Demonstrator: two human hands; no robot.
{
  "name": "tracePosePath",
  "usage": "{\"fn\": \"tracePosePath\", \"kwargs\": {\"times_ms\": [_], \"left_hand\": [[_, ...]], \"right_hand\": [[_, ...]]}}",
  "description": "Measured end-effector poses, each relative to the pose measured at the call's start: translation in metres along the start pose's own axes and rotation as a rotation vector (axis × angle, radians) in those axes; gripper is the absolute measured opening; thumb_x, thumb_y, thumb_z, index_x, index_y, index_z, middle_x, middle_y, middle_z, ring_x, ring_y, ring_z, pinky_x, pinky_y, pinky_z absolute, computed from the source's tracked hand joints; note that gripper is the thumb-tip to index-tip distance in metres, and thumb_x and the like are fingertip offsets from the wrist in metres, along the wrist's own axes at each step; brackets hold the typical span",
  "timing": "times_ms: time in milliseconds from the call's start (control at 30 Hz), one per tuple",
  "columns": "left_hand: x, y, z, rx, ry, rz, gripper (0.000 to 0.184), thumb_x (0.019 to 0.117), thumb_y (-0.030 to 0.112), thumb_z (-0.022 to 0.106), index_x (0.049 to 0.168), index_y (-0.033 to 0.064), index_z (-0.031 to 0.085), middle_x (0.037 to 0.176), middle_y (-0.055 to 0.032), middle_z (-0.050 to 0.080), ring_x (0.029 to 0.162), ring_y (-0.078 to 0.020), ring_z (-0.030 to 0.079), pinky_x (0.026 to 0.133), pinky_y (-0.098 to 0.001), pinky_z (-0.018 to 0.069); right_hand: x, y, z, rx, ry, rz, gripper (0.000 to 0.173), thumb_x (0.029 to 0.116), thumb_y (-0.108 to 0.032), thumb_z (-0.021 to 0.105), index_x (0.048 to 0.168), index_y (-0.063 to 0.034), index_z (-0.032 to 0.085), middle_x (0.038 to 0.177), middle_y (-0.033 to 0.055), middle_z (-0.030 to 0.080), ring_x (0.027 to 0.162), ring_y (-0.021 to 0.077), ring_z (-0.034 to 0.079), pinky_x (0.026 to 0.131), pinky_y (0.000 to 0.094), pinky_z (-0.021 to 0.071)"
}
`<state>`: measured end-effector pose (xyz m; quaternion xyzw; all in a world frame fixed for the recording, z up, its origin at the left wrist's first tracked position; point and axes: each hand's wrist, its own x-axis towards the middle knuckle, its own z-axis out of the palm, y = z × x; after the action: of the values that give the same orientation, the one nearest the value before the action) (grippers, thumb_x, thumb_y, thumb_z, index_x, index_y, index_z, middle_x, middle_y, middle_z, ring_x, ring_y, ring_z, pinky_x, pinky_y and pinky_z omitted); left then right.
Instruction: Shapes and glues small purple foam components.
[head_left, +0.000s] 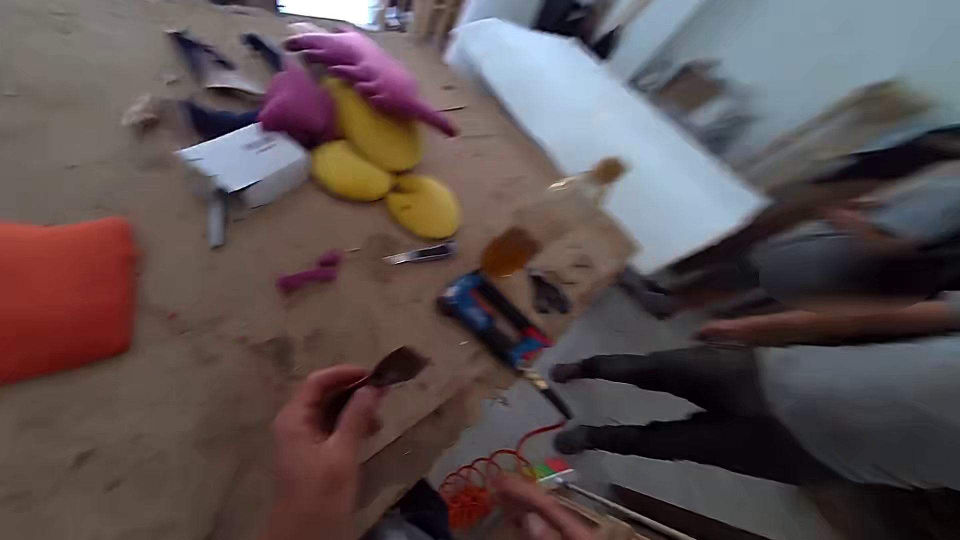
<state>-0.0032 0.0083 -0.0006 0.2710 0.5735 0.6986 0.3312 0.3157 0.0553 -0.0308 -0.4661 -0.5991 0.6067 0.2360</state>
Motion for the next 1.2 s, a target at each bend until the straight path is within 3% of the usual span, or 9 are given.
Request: {"fn": "tracePosePath", "kwargs": {"times_ms": [100, 200, 400, 567, 767, 933, 1033, 1100, 1200], "left_hand": [[0.003, 0.006, 0.002, -0.075, 0.001, 0.042, 0.02, 0.0992, 0.019, 0.067, 0.118, 0.0113, 0.068, 0.095, -0.008, 0.074, 0.074, -0.0182, 0.071, 0.066, -0.0307, 0.0629], [-0.002, 0.017, 0.006, -0.125, 0.02, 0.08, 0.019, 0.0985, 0.018, 0.069, 0.115, 0.0088, 0.069, 0.094, -0.0088, 0.074, 0.074, -0.0164, 0.071, 0.067, -0.0286, 0.0623], [-0.011, 0.031, 0.003, -0.178, 0.057, 0.167, 0.022, 0.0959, 0.008, 0.07, 0.115, -0.0024, 0.067, 0.109, -0.0118, 0.071, 0.079, -0.0144, 0.071, 0.068, -0.0289, 0.064], [-0.012, 0.043, -0.003, -0.317, 0.025, 0.16, 0.021, 0.0938, 0.002, 0.07, 0.114, -0.0011, 0.067, 0.103, -0.0085, 0.073, 0.075, -0.0104, 0.07, 0.068, -0.0265, 0.0623], [-0.009, 0.04, -0.005, 0.028, 0.058, 0.378, 0.025, 0.0967, 0.021, 0.072, 0.116, 0.0053, 0.072, 0.11, -0.0064, 0.069, 0.085, -0.0093, 0.07, 0.069, -0.0239, 0.0628], [-0.001, 0.034, -0.012, 0.039, -0.136, 0.368, 0.05, 0.1084, 0.046, 0.044, 0.125, 0.0063, 0.07, 0.115, -0.0075, 0.068, 0.089, -0.0106, 0.068, 0.07, -0.026, 0.0601], [0.01, 0.033, -0.021, 0.027, -0.272, 0.347, 0.036, 0.1082, 0.026, 0.049, 0.135, 0.0072, 0.062, 0.12, -0.0075, 0.067, 0.097, -0.014, 0.068, 0.079, -0.0307, 0.0601], [0.016, 0.032, -0.019, 0.045, -0.339, 0.351, 0.029, 0.1048, 0.01, 0.05, 0.128, 0.0068, 0.067, 0.118, -0.0071, 0.068, 0.096, -0.0135, 0.069, 0.079, -0.0297, 0.0614], [0.019, 0.032, -0.007, -0.09, -0.441, 0.261, 0.028, 0.1078, 0.01, 0.048, 0.125, 0.0022, 0.068, 0.114, -0.0085, 0.071, 0.091, -0.0132, 0.07, 0.076, -0.0305, 0.0619]], "right_hand": [[0.041, -0.082, 0.054, -0.023, -0.01, -0.327, 0.052, 0.0998, -0.028, 0.067, 0.148, -0.0168, 0.052, 0.124, 0.001, 0.073, 0.109, 0.0195, 0.072, 0.091, 0.0387, 0.0623], [0.067, -0.116, 0.107, 0.117, -0.028, -0.427, 0.065, 0.097, -0.017, 0.07, 0.152, -0.0024, 0.039, 0.118, 0.006, 0.074, 0.104, 0.0202, 0.073, 0.088, 0.0377, 0.0628], [0.084, -0.144, 0.146, 0.293, -0.129, -0.391, 0.074, 0.0891, 0.005, 0.071, 0.15, 0.0099, 0.029, 0.106, 0.0064, 0.073, 0.092, 0.0158, 0.073, 0.083, 0.0341, 0.0639], [0.089, -0.151, 0.159, 0.408, -0.193, -0.31, 0.07, 0.0872, 0.011, 0.069, 0.147, 0.0097, 0.033, 0.109, 0.0045, 0.074, 0.089, 0.012, 0.074, 0.082, 0.0302, 0.0637], [0.091, -0.158, 0.161, 0.451, -0.164, -0.316, 0.067, 0.0906, 0.014, 0.061, 0.15, 0.011, 0.03, 0.11, 0.0078, 0.075, 0.092, 0.0146, 0.074, 0.086, 0.0337, 0.0628], [0.096, -0.155, 0.154, 0.489, -0.038, -0.282, 0.069, 0.0868, 0.013, 0.056, 0.15, 0.0123, 0.03, 0.097, 0.0108, 0.075, 0.08, 0.0183, 0.074, 0.074, 0.0381, 0.0645], [0.093, -0.156, 0.141, 0.488, -0.09, -0.255, 0.074, 0.0861, 0.012, 0.056, 0.153, 0.0115, 0.025, 0.095, 0.0099, 0.074, 0.077, 0.0174, 0.073, 0.072, 0.0377, 0.0642], [0.094, -0.154, 0.131, 0.469, -0.149, -0.265, 0.082, 0.0849, 0.01, 0.059, 0.155, 0.0113, 0.018, 0.094, 0.0089, 0.074, 0.077, 0.0155, 0.072, 0.072, 0.0349, 0.0628], [0.097, -0.15, 0.117, 0.45, -0.23, -0.296, 0.09, 0.0831, 0.01, 0.059, 0.157, 0.0094, 0.009, 0.098, 0.0083, 0.072, 0.082, 0.0141, 0.072, 0.076, 0.0333, 0.0621]]}}
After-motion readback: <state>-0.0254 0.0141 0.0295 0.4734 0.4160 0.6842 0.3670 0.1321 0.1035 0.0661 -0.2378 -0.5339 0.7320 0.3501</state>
